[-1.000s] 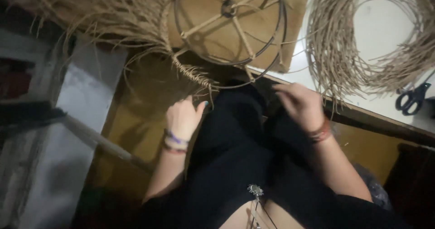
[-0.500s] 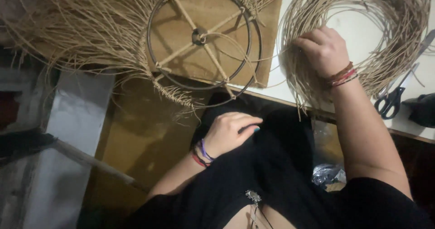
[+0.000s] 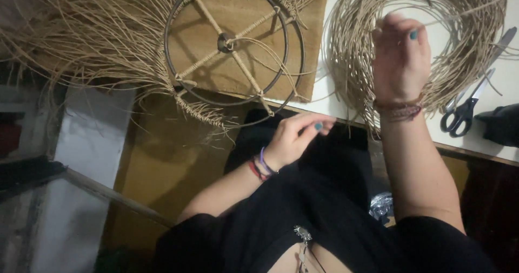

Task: Weaving thin wooden or fiber strips around a circular frame to create a decorative item.

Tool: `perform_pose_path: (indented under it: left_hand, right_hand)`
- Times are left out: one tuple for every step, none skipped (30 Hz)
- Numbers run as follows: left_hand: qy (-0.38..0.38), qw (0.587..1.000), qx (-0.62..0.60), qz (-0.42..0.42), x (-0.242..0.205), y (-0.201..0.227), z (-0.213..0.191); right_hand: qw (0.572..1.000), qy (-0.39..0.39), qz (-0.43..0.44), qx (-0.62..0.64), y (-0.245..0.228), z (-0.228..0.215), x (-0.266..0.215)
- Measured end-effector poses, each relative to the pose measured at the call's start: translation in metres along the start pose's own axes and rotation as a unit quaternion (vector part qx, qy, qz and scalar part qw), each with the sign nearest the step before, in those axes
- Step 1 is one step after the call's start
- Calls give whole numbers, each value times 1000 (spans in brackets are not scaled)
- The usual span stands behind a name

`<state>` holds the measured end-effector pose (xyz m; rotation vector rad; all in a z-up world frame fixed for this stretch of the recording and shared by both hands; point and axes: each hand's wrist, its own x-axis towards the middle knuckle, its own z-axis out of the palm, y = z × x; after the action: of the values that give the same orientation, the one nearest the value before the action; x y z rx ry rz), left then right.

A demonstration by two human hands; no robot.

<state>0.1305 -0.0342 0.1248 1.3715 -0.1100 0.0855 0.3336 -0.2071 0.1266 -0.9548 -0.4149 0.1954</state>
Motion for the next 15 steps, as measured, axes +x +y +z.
perform_pose_path:
  left_hand:
    - [0,1000,1,0,7,-17,2]
    - [-42,993,-105,-39,14,-35,5]
    - [-82,971,-209,-79,20,-52,8]
    - [-83,971,-208,-80,25,-63,14]
    - [-42,956,-274,-94,32,-74,21]
    - [-1,935,-338,-108,40,-85,28]
    - [-3,935,-338,-108,50,-87,27]
    - [-1,920,-381,-93,60,-90,26]
    - [1,903,-423,-78,71,-93,24]
    - [-1,903,-423,-78,77,-85,22]
    - [36,893,-433,-120,81,-77,19]
    - [72,880,-440,-163,86,-69,16]
    - [70,881,-439,-163,85,-60,14]
    - [44,886,-439,-141,85,-50,13]
    - [18,890,-439,-119,84,-41,12]
  right_hand:
    - [1000,0,-1,0,-2,2,-8]
    - [999,8,24,44,-4,4,-16]
    - [995,17,50,87,-7,6,-25]
    - [995,17,50,87,-3,2,-34]
    - [987,53,94,118,0,-4,-42]
    - [975,89,138,148,2,-10,-49]
    - [976,90,137,147,0,-2,-56]
    - [982,78,156,76,-2,6,-63]
    - [983,66,174,6,-3,13,-69]
    - [983,66,173,5,-1,-1,-78]
    - [980,60,187,-16,1,-14,-89]
    - [977,55,202,-38,3,-27,-99]
    - [978,56,200,-38,-3,-32,-108]
    - [970,47,212,-112,-9,-37,-117]
    - [956,37,223,-185,-15,-43,-125]
